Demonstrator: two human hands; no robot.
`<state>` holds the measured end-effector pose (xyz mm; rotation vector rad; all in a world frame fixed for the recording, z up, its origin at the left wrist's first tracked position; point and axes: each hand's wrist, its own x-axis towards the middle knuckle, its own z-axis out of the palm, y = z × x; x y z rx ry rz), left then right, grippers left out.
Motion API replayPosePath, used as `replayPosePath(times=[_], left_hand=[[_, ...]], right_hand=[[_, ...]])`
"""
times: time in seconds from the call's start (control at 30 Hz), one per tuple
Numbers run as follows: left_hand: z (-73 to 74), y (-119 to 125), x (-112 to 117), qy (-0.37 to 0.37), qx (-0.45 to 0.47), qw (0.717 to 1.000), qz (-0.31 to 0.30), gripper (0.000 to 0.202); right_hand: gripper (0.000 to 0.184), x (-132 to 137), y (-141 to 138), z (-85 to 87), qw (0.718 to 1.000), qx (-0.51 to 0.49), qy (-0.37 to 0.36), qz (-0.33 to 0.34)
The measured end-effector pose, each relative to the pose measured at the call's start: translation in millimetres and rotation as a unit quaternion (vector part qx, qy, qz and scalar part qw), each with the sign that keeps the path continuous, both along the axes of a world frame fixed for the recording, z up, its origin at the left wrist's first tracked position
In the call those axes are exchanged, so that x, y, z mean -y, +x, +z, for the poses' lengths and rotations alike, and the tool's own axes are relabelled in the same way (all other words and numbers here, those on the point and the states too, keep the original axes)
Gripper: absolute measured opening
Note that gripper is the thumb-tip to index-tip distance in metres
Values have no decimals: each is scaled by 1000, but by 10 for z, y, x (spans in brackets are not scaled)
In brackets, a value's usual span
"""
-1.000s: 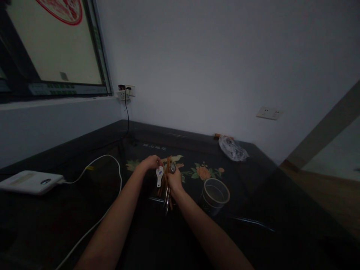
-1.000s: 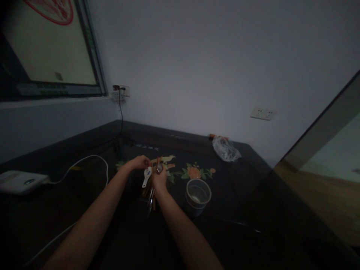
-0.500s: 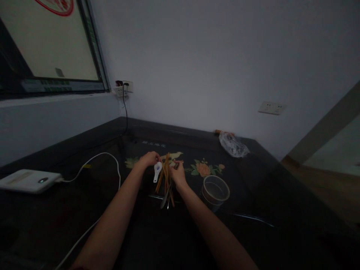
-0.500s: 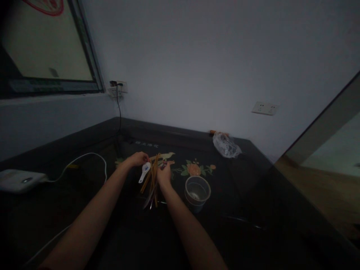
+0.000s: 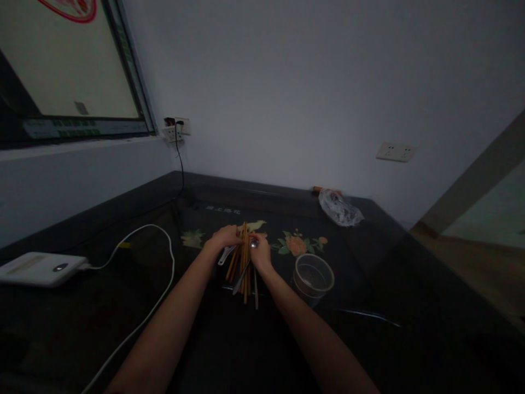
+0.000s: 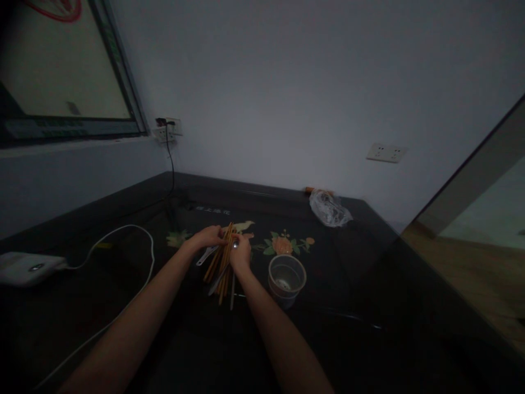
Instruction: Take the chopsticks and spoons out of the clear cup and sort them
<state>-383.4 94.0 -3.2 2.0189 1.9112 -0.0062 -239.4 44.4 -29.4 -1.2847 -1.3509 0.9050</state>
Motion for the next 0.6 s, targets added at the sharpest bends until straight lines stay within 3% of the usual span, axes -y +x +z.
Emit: replayPosePath(times=[0.2, 0.37, 0.5, 0.6], left_hand=[[-54, 59, 16, 27, -4, 1000, 15, 33], [-75, 6, -4, 23, 19, 1000, -3, 33], [-51, -46, -12, 6, 38, 999, -17, 32], [-44, -56, -15, 7, 40, 999, -13, 33]], right_hand=[[27, -42, 19, -37, 1000, 25, 10, 8], [10, -145, -43, -56, 999, 37, -4, 26], [27, -282, -102, -51, 998, 57, -25, 31], [31, -341, -146, -47, 996, 71, -38, 27]])
